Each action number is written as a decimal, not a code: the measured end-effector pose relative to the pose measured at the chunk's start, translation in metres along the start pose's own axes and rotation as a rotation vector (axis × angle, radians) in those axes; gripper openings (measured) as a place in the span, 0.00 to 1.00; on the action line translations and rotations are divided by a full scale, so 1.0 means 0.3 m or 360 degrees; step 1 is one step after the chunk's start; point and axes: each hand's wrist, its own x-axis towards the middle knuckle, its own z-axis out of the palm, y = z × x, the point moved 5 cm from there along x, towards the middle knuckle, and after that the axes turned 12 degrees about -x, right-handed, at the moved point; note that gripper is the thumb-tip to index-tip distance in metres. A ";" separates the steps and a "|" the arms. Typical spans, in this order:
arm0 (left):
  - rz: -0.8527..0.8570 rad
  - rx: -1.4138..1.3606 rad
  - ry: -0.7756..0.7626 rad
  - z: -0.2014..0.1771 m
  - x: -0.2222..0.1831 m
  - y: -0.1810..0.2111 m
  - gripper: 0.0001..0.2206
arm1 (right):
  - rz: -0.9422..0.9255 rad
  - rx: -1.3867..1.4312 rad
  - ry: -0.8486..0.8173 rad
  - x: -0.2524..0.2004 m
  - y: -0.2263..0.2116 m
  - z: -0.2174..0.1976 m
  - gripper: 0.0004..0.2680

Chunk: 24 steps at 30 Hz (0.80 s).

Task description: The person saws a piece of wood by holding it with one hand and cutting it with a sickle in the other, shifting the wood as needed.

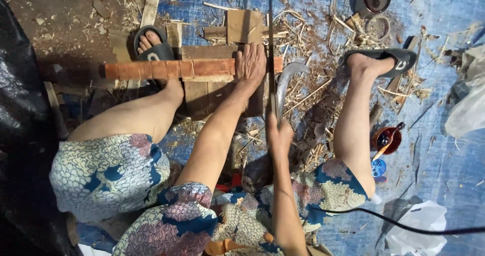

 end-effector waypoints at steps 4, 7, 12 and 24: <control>-0.0074 -0.0159 0.0054 -0.063 -0.006 0.032 0.05 | -0.0081 -0.0099 0.0012 -0.078 0.029 0.002 0.21; -0.0080 -0.0012 0.0110 -0.048 0.005 0.036 0.06 | 0.0110 -0.0078 -0.0084 -0.236 0.122 -0.014 0.18; -0.0086 -0.0257 0.0121 -0.039 -0.001 0.023 0.08 | 0.0091 0.0108 -0.0012 0.009 0.031 0.008 0.22; -0.0125 -0.0074 -0.0064 0.017 0.018 -0.019 0.06 | 0.0045 -0.0197 -0.0001 -0.042 0.162 0.103 0.24</control>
